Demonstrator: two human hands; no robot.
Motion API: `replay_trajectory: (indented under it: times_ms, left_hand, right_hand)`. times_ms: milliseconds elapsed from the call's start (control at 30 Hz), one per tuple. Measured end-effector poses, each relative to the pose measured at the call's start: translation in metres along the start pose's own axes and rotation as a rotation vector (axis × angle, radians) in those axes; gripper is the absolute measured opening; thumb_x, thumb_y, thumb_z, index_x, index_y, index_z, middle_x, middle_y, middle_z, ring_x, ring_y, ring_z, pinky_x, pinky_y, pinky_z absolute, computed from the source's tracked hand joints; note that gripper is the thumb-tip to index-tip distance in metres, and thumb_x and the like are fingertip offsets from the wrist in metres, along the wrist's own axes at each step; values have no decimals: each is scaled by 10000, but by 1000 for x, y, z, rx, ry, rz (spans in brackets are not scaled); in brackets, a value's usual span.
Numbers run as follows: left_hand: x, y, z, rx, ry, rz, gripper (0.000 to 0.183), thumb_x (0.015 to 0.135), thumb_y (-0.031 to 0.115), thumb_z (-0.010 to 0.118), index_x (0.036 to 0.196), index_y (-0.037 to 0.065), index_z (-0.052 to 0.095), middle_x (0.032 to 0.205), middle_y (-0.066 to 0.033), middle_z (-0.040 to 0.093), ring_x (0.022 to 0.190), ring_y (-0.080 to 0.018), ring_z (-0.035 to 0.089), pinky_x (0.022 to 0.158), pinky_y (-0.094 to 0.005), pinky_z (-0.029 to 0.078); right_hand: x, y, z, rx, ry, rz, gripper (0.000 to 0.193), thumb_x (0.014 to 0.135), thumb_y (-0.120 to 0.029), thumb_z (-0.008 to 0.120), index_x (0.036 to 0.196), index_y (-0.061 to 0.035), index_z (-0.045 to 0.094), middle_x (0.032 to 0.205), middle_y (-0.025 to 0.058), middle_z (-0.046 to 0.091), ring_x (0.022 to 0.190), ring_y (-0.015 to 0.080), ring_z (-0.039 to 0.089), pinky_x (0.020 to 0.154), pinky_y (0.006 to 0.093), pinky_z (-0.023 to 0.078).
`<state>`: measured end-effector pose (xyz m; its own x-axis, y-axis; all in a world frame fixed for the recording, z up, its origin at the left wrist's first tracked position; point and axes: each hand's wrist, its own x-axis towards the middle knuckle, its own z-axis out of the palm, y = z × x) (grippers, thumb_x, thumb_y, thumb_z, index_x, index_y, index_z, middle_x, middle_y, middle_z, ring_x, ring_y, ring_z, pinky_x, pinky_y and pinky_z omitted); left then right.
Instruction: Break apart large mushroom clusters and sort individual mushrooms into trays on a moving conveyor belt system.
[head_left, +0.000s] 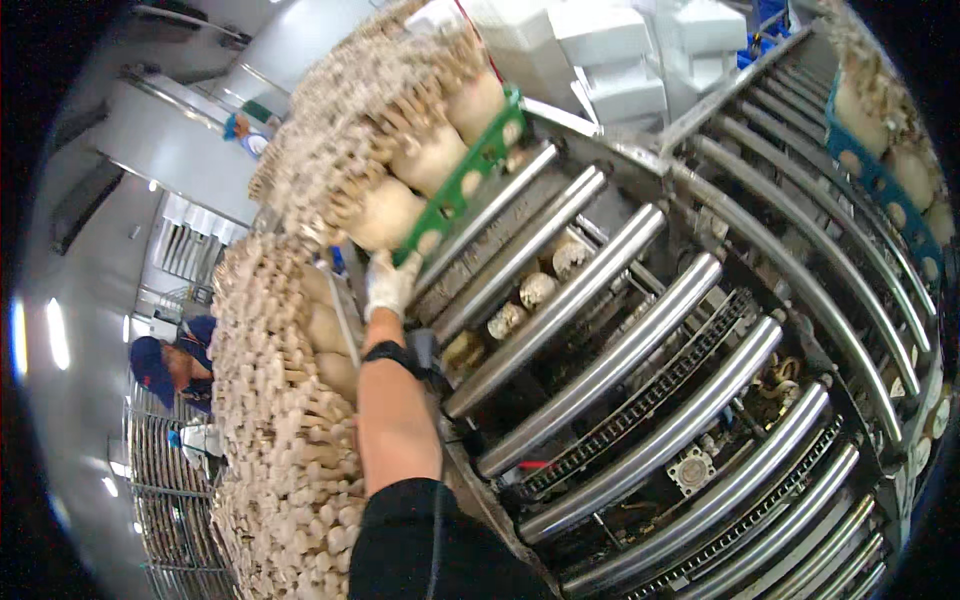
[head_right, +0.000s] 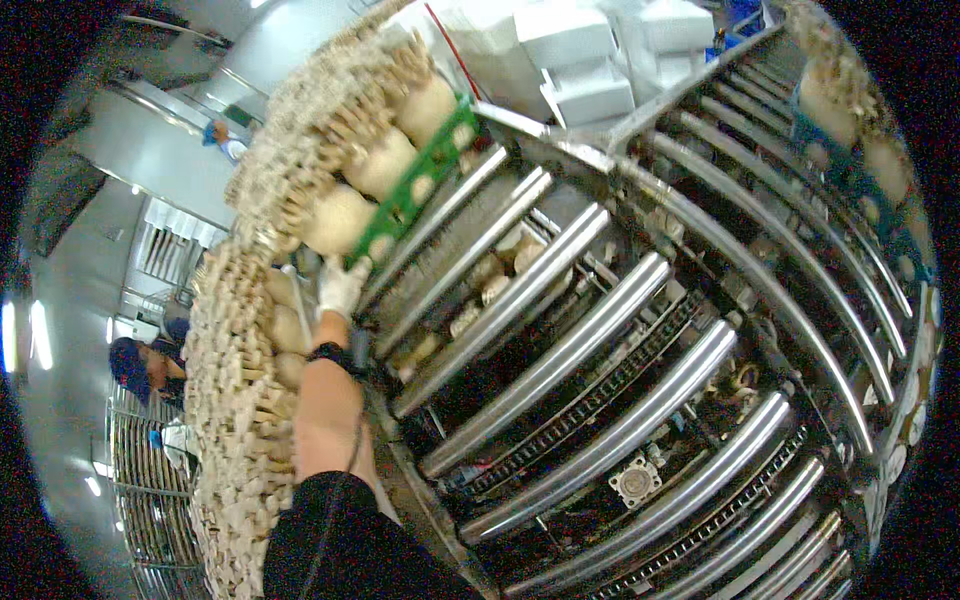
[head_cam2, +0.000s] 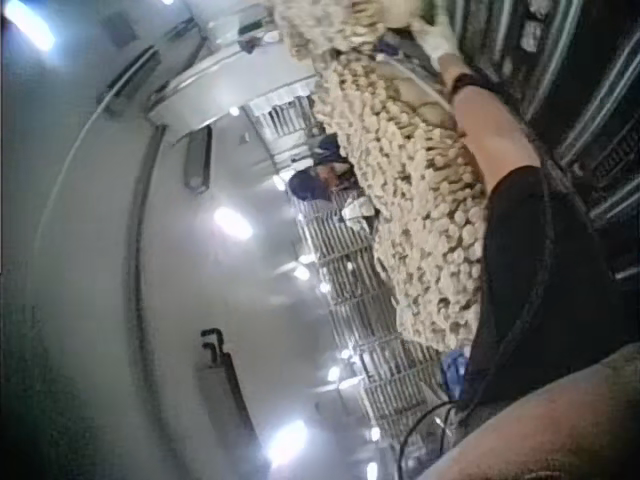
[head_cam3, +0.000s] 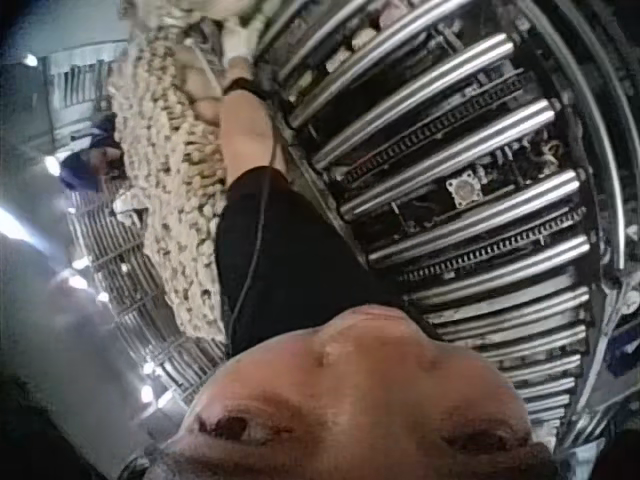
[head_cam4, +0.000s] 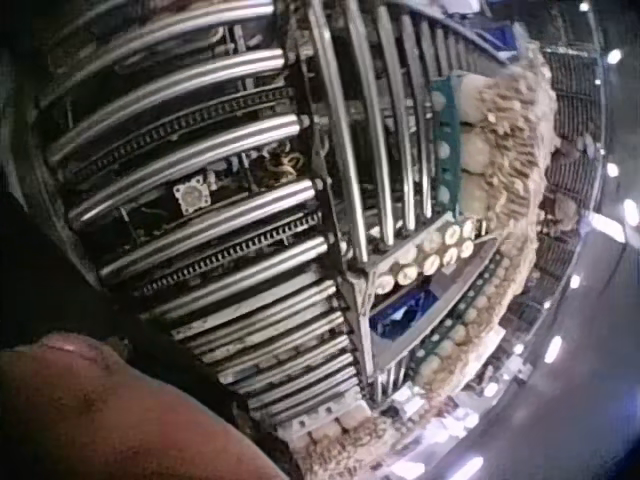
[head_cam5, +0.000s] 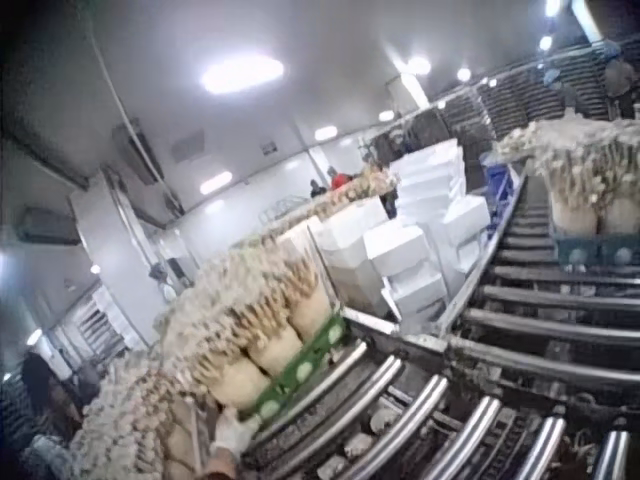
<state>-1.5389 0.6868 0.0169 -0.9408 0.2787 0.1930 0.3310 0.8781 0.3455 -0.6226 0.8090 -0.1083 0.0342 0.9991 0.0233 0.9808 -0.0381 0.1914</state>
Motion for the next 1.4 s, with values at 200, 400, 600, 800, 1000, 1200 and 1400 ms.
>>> replay_trajectory:
  times_ms: [200, 400, 600, 800, 1000, 1200, 1400]
  left_hand:
    - [-38, 16, -31, 220, -230, -119, 749, 727, 508, 636, 1256, 9, 459, 1277, -233, 466, 1183, -338, 457, 992, -391, 378]
    - [-143, 68, -51, 221, -321, -67, 980, 698, 793, 389, 1238, -18, 485, 1261, -255, 475, 1157, -365, 476, 988, -397, 369]
    - [-284, 120, -80, 70, -550, -35, 801, 787, 670, 384, 1215, 7, 525, 1263, -232, 484, 1173, -337, 476, 985, -395, 371]
    - [-452, 189, -89, 23, -731, 177, 735, 810, 637, 389, 1184, 29, 565, 1269, -208, 490, 1166, -339, 481, 968, -400, 383]
    - [-642, 226, -108, -126, -874, 479, 839, 786, 671, 437, 1262, -20, 462, 1290, -217, 467, 1178, -340, 471, 973, -397, 384]
    - [-806, 204, -130, -528, -1446, 1214, 735, 852, 546, 500, 1371, 55, 330, 1292, -230, 466, 1138, -318, 499, 971, -321, 369]
    - [-755, 132, -111, 188, -1542, 1030, 716, 827, 552, 517, 1288, 10, 440, 1185, -164, 542, 884, -231, 574, 848, -316, 450]
  right_hand:
    - [-22, 26, -2, 113, 18, 32, 699, 851, -508, 471, 1315, 7, 383, 1290, 225, 447, 1158, 341, 440, 995, 446, 335]
    - [-64, 79, -13, 214, 42, 51, 730, 841, -533, 472, 1314, 16, 379, 1281, 235, 453, 1154, 347, 442, 995, 447, 336]
    - [-118, 139, -15, 358, 75, 51, 762, 831, -557, 472, 1313, 25, 375, 1273, 245, 458, 1149, 353, 445, 996, 448, 336]
    - [-162, 193, 52, 1101, 199, -106, 793, 821, -581, 473, 1311, 34, 371, 1264, 255, 464, 1145, 359, 448, 996, 449, 336]
    - [-206, 148, -13, 531, -72, 0, 685, 802, -383, 588, 1304, 33, 378, 1309, 243, 423, 1164, 400, 427, 1017, 467, 312]
    - [-294, 183, -38, 849, 248, -367, 696, 736, -297, 631, 1312, 0, 378, 1342, 280, 342, 1212, 444, 351, 1013, 484, 288]
    - [-285, 219, -58, 1224, -44, -210, 442, 833, -177, 583, 1215, 14, 469, 1159, 216, 541, 1094, 326, 524, 949, 355, 393]
